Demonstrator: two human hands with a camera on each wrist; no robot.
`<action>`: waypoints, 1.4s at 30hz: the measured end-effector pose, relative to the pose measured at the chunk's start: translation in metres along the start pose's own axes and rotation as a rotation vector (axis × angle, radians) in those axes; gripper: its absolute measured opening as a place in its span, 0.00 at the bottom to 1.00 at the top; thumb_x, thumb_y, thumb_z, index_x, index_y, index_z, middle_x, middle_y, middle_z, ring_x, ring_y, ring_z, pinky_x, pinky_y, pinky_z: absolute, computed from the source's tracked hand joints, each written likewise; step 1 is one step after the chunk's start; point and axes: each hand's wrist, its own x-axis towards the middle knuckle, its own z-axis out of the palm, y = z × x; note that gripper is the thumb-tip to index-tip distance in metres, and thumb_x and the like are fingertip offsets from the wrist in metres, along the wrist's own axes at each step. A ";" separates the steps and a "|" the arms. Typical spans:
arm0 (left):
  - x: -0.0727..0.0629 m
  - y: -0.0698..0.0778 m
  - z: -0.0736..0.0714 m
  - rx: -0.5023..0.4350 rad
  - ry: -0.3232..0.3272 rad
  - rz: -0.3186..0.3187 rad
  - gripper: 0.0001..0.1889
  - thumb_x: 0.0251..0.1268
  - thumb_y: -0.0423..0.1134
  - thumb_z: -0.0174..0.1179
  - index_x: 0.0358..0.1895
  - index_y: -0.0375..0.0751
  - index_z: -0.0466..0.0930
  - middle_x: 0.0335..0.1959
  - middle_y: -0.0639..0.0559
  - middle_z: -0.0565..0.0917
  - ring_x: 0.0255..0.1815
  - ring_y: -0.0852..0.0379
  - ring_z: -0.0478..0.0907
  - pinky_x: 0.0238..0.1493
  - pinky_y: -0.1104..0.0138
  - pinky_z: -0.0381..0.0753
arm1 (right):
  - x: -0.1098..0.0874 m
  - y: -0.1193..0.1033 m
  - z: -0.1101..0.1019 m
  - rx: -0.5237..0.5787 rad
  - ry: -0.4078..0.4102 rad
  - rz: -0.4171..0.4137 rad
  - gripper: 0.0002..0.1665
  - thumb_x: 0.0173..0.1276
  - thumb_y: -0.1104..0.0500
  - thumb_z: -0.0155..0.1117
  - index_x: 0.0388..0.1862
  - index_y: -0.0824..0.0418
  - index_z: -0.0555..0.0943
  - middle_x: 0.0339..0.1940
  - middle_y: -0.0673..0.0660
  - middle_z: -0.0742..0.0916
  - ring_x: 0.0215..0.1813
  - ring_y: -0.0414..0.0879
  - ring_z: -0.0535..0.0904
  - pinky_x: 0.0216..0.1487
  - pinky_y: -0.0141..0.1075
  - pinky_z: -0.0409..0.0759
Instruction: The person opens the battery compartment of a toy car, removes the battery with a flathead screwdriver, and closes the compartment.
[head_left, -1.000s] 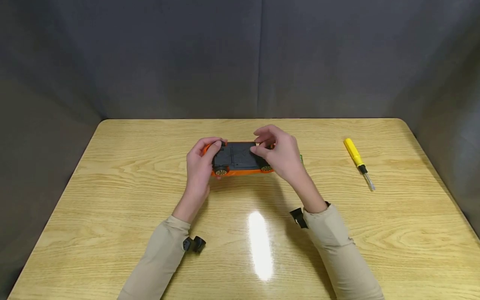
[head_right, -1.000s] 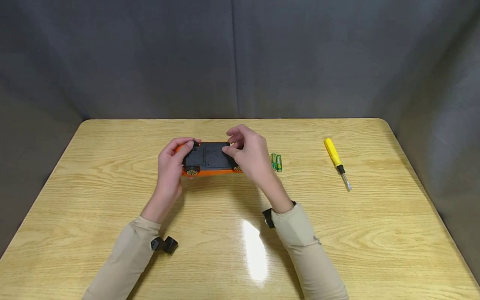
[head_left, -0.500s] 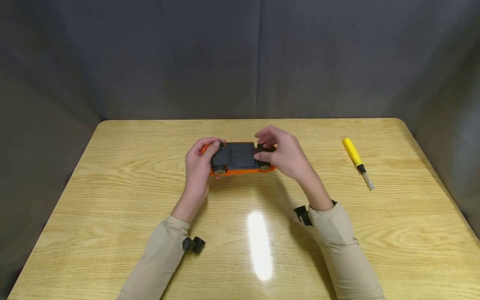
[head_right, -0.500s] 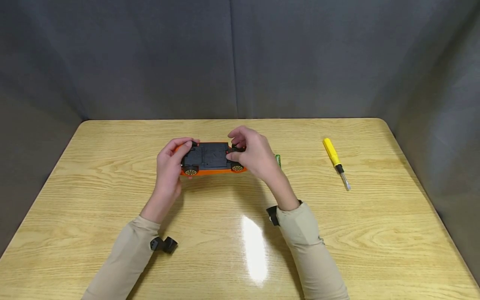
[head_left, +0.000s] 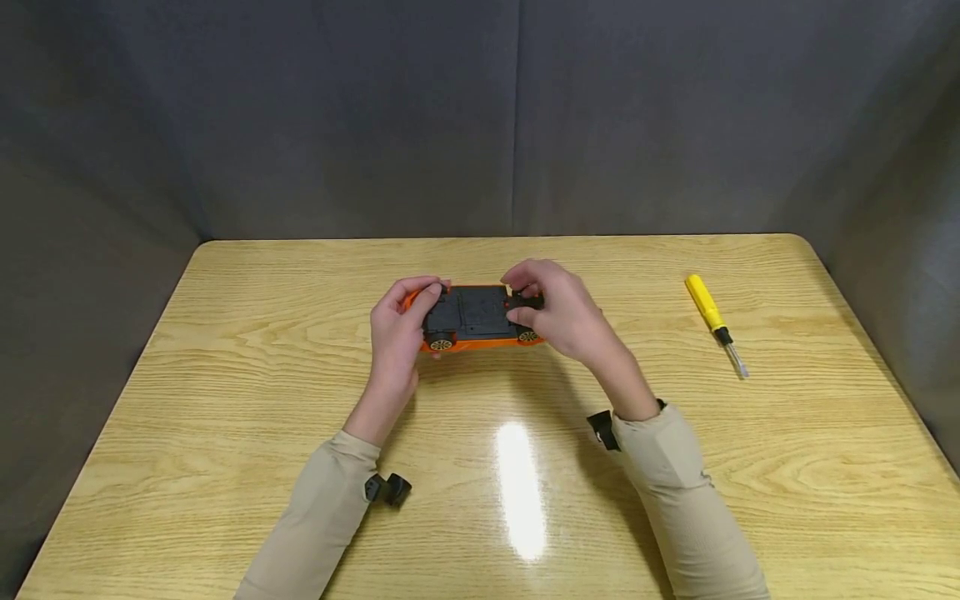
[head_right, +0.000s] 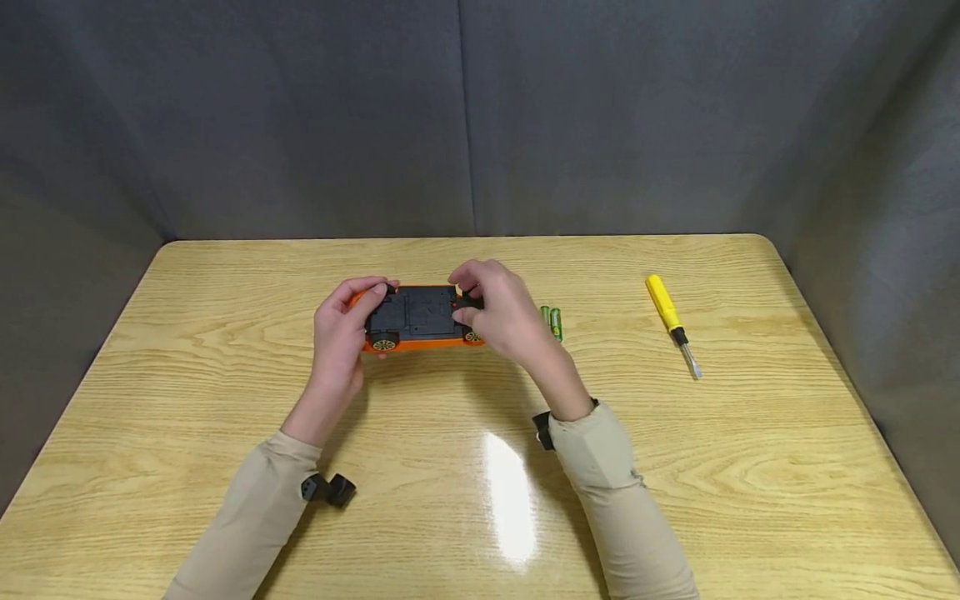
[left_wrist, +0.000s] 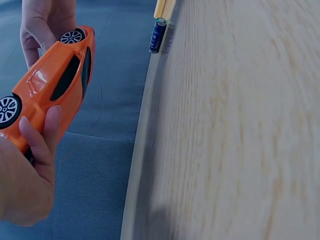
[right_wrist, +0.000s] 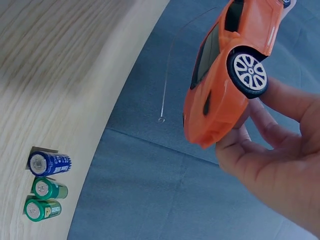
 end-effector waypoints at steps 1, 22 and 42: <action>0.000 -0.001 0.000 -0.002 0.001 0.004 0.10 0.73 0.37 0.63 0.51 0.37 0.84 0.45 0.53 0.89 0.32 0.55 0.84 0.10 0.71 0.73 | 0.000 0.001 0.000 -0.007 0.000 -0.006 0.23 0.68 0.71 0.71 0.61 0.67 0.81 0.58 0.65 0.83 0.59 0.60 0.78 0.62 0.50 0.77; 0.001 0.001 -0.002 0.029 -0.027 -0.035 0.14 0.69 0.36 0.68 0.54 0.38 0.83 0.49 0.50 0.88 0.31 0.55 0.85 0.10 0.71 0.75 | 0.004 0.008 0.000 0.017 0.141 -0.067 0.14 0.74 0.65 0.67 0.56 0.68 0.82 0.49 0.62 0.85 0.49 0.55 0.81 0.51 0.48 0.80; 0.002 -0.002 -0.005 0.428 -0.131 0.090 0.29 0.64 0.26 0.67 0.68 0.42 0.73 0.62 0.40 0.78 0.56 0.43 0.82 0.43 0.56 0.90 | 0.002 0.020 -0.022 0.059 0.260 -0.010 0.10 0.79 0.62 0.61 0.50 0.66 0.85 0.46 0.61 0.88 0.50 0.55 0.82 0.52 0.49 0.78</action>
